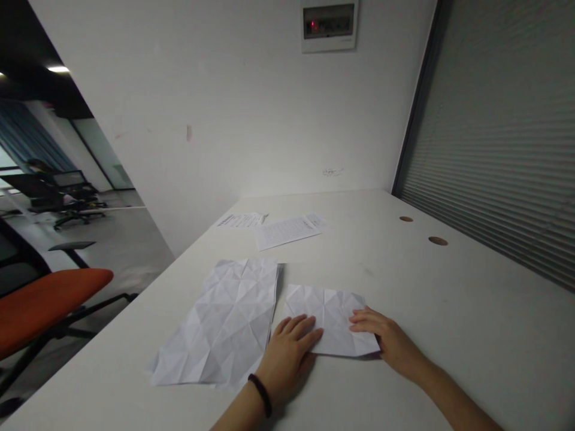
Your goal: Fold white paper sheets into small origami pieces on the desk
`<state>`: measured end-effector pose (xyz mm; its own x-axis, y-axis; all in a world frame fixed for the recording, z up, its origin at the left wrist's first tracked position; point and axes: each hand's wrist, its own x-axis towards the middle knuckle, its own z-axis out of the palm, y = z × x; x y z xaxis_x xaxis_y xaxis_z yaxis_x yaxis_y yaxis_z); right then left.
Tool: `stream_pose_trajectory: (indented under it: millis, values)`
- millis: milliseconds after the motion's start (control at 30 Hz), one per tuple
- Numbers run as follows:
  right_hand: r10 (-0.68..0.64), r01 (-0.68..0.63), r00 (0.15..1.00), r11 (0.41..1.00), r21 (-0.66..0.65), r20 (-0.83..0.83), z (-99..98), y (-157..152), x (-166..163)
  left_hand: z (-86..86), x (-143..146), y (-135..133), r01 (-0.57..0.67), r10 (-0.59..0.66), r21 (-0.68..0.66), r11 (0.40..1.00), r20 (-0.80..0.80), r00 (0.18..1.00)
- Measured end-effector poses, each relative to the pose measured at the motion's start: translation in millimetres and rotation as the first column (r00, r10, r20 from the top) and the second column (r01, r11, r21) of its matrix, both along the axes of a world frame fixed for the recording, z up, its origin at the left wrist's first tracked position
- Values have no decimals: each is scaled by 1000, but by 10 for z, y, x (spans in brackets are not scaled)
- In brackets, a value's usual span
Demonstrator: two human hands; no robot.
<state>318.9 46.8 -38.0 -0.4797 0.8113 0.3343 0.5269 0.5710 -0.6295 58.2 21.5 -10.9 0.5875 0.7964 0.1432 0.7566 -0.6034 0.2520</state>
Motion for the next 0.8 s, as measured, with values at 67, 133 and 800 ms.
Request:
stream_pose_trajectory:
  millis: [67,133,800]
  values:
    - [-12,12,1000,1000,-7,5,7,-10,-3,16,7,-5,-2,1,3,1000,3,1000]
    - [-15,15,1000,1000,-7,16,7,-16,-5,33,12,-22,12,-12,2,1000,0,1000]
    - [-45,48,996,998,47,-70,96,-17,81,131,-150,83,-75,49,146,987,175,983]
